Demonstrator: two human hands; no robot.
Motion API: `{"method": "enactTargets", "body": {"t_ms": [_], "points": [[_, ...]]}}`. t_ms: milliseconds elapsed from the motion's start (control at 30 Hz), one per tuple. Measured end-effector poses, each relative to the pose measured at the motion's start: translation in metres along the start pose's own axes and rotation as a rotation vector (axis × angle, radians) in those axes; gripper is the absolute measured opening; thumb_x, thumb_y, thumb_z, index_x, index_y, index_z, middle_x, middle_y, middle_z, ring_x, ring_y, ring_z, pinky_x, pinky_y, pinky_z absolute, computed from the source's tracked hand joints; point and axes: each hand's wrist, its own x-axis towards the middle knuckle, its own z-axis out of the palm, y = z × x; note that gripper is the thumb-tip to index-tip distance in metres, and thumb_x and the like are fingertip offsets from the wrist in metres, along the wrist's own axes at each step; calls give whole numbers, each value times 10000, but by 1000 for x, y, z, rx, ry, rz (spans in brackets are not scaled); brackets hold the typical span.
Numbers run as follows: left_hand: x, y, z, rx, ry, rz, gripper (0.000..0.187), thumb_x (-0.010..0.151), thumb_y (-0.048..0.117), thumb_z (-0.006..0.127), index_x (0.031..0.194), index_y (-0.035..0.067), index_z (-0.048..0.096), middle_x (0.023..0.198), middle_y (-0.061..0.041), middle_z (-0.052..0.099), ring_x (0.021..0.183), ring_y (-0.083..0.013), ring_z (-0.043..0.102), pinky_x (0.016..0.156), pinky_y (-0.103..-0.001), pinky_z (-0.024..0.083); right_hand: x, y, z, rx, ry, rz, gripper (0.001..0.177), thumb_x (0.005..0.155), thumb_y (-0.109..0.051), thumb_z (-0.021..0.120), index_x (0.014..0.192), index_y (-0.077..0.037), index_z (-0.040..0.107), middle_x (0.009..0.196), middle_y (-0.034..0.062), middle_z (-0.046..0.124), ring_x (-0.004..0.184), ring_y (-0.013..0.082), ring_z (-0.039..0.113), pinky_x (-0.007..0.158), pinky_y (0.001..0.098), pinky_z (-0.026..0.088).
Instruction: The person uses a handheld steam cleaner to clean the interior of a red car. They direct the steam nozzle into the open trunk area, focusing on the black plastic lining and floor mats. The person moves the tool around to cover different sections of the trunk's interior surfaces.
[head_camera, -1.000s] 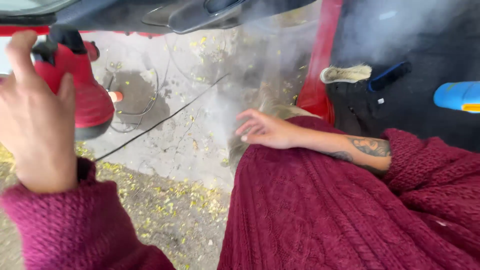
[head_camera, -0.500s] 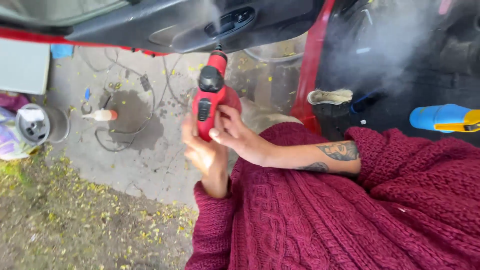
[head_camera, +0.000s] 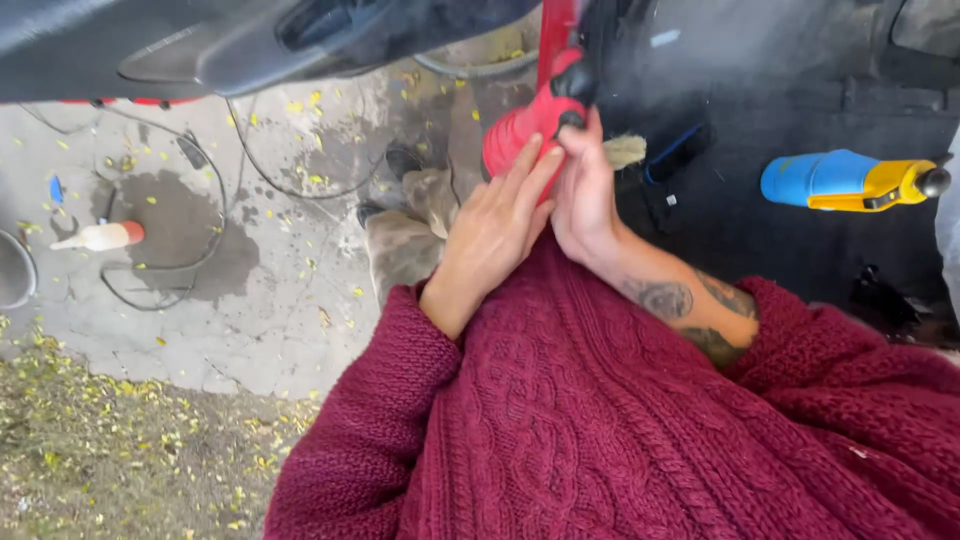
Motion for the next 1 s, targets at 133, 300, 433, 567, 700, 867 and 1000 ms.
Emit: {"method": "enactTargets", "body": {"t_ms": [133, 300, 433, 567, 700, 867, 1000], "points": [[-12, 1, -26, 5, -10, 29, 501, 942, 42, 717, 1413, 89, 552, 1422, -136, 621, 1098, -295, 690, 911, -414, 517, 43, 7, -49, 69, 94, 54, 570, 1043, -452, 478, 1371, 6, 390, 988, 104, 624, 884, 248, 604, 797, 404, 517], [-28, -23, -3, -129, 224, -207, 390, 956, -65, 613, 1317, 81, 594, 1381, -119, 640, 1176, -292, 693, 985, -387, 554, 43, -54, -8, -22, -13, 134, 528, 965, -518, 469, 1302, -112, 483, 839, 61, 567, 653, 191, 519, 583, 354, 441], [-30, -28, 0, -275, 273, -420, 354, 951, -131, 543, 1244, 47, 627, 1346, -135, 658, 1086, -234, 723, 932, -346, 596, 50, -59, -22, -181, -122, 161, 490, 977, -515, 474, 1416, -302, 525, 818, 35, 530, 595, 146, 463, 535, 325, 417], [-40, -37, -3, -276, 294, -389, 372, 941, -161, 511, 1226, 47, 631, 1364, -139, 647, 1138, -255, 709, 943, -338, 609, 72, -51, -45, -168, -262, 167, 591, 1119, -566, 446, 947, -1, 462, 765, 39, 455, 633, 156, 461, 575, 310, 404], [-52, -37, -3, -248, 283, -464, 414, 897, -179, 495, 1208, 53, 639, 1363, -141, 646, 1076, -248, 715, 866, -320, 588, 70, -47, -52, -49, -309, 194, 541, 1068, -563, 437, 1190, -49, 557, 817, 24, 482, 582, 119, 428, 529, 281, 384], [-50, -37, -4, -238, 241, -496, 427, 874, -184, 501, 1193, 60, 647, 1364, -140, 648, 1024, -239, 721, 793, -312, 571, 74, -47, -41, 53, -347, 213, 531, 1076, -557, 410, 1198, -67, 576, 799, 34, 480, 555, 117, 422, 508, 266, 376], [-49, -31, -7, -235, 212, -467, 437, 861, -189, 505, 1186, 67, 646, 1373, -139, 638, 1038, -258, 721, 808, -325, 573, 74, -47, -46, 199, -351, 262, 527, 1076, -559, 391, 1134, -69, 575, 811, 31, 475, 556, 112, 422, 511, 258, 379]]}}
